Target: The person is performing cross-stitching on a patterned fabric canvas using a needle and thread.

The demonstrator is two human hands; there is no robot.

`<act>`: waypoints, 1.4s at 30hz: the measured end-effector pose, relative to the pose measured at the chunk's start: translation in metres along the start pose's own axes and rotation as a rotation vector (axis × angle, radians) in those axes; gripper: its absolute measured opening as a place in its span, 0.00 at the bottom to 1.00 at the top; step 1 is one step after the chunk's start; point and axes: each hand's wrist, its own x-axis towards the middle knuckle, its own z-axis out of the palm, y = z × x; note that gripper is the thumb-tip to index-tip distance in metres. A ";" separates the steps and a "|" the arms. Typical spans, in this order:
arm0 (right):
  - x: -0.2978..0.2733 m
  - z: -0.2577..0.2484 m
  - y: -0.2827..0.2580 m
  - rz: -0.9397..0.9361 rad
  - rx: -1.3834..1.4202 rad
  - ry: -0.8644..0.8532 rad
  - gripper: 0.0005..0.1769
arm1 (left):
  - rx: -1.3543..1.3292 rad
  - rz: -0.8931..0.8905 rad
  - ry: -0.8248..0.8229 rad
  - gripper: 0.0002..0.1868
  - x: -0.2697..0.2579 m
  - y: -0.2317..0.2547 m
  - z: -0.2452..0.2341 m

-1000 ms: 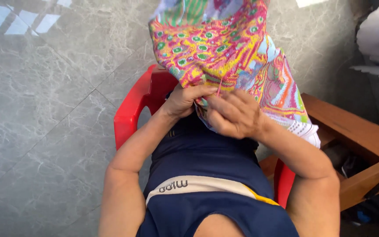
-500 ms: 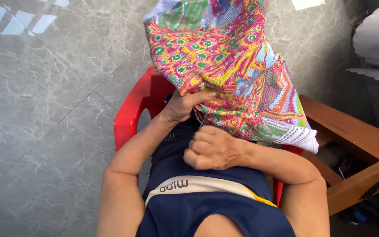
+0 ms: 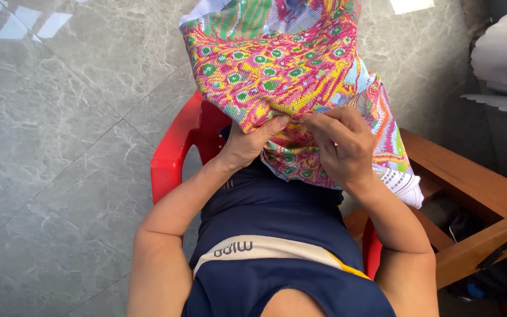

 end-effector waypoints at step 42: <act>-0.025 -0.016 -0.020 -0.159 -0.204 -0.272 0.36 | -0.032 -0.229 0.468 0.18 -0.017 0.046 0.008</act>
